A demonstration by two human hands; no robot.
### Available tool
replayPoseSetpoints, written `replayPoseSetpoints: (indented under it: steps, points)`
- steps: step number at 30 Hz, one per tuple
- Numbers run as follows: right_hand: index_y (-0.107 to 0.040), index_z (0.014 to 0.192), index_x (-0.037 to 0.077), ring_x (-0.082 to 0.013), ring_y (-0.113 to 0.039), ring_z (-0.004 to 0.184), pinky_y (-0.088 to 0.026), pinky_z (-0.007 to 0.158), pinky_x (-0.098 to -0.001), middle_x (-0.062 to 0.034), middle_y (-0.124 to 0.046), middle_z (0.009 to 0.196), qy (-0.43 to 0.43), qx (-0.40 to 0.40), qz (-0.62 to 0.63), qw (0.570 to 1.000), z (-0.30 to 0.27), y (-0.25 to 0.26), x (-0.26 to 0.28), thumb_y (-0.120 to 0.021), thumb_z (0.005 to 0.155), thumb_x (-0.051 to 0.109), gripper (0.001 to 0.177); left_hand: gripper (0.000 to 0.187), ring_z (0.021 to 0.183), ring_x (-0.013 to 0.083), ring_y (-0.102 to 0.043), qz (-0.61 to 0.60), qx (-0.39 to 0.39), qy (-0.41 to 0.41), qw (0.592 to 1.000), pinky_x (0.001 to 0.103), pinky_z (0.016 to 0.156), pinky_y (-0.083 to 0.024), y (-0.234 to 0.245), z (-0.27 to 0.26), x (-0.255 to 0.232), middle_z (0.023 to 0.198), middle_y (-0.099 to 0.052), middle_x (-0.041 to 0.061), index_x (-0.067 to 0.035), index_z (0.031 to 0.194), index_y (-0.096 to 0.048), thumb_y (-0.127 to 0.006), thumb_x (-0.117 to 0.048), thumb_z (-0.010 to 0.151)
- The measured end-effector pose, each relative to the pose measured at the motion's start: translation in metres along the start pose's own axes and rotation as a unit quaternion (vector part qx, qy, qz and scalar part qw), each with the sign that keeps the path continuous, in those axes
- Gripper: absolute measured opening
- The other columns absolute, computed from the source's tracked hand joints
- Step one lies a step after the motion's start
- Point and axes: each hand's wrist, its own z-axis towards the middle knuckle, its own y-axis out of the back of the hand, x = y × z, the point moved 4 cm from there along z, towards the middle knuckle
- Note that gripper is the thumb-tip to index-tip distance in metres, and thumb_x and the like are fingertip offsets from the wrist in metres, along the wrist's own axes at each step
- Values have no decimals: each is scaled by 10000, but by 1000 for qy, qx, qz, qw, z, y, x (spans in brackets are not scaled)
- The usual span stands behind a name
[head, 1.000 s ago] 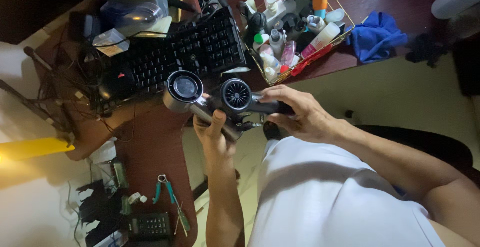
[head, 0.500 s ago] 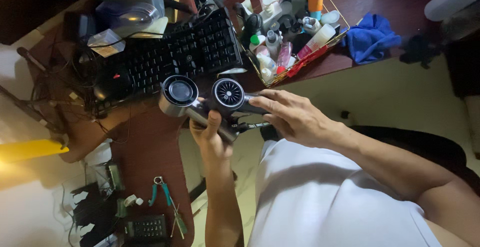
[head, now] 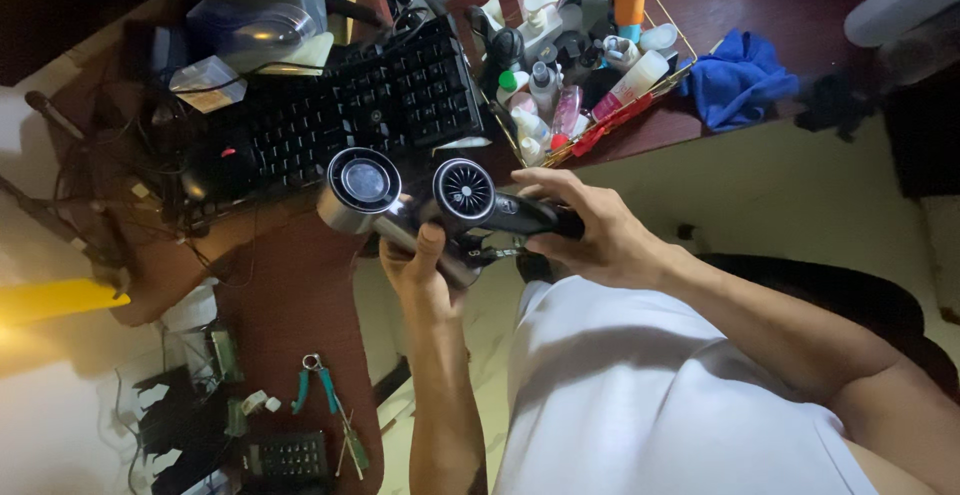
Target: The person cleans a cluttered desk surface using a blue cloth and a spray bottle. They first handle and compare two hair dryers, then spray the desk and wipe it down. The person also picks up and wipes a small black electronic device before placing it back on the desk.
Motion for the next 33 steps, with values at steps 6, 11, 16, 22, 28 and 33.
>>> replayPoseSetpoints:
  steps: [6, 11, 16, 22, 28, 33]
  points:
    - [-534, 1491, 21, -159, -594, 1140, -499, 989, -300, -79, -653, 1254, -54, 24, 145, 988, -6, 5, -22, -732, 967, 55, 561, 577, 906, 253, -707, 20, 6, 13, 1000, 376, 774, -627, 3, -1, 11, 1096, -682, 168, -15, 1345, -552, -862, -210, 899]
    - [-521, 1485, -5, -115, -616, 969, -504, 818, -264, -55, -644, 1122, -180, -36, 355, 917, -15, 13, -54, -749, 938, 61, 596, 459, 916, 271, -751, -28, 26, 40, 998, 316, 694, -597, -13, 3, -2, 1166, -718, 171, -39, 1247, -544, -804, -196, 903]
    - [-508, 1438, -21, -118, -644, 1003, -549, 889, -293, -66, -665, 1162, -155, -22, 431, 889, -12, 20, -49, -728, 907, 33, 578, 393, 806, 255, -717, -25, 42, 35, 998, 373, 659, -617, -30, -3, -12, 990, -695, 156, -28, 1197, -541, -785, -175, 926]
    - [-501, 1459, -19, -117, -629, 962, -541, 864, -288, -69, -671, 1080, -159, 17, 398, 903, -13, 2, -48, -724, 894, 1, 608, 423, 748, 241, -662, -26, 82, 11, 996, 354, 681, -566, -41, -11, -16, 873, -620, 115, -14, 1246, -516, -785, -190, 971]
    - [-504, 1387, 43, -149, -690, 844, -566, 741, -292, -89, -701, 940, -196, 46, 386, 900, -13, -31, -55, -707, 842, 1, 583, 448, 764, 244, -648, -53, 67, -2, 996, 359, 699, -551, -42, -16, -15, 890, -586, 99, -32, 1288, -479, -769, -206, 994]
    - [-524, 1356, 31, -105, -641, 803, -546, 684, -275, -55, -679, 966, -247, 56, 356, 900, -17, -54, -61, -746, 847, -8, 556, 459, 812, 245, -658, -39, 6, 2, 999, 371, 732, -552, -33, -20, -21, 942, -618, 95, -43, 1328, -480, -737, -204, 983]
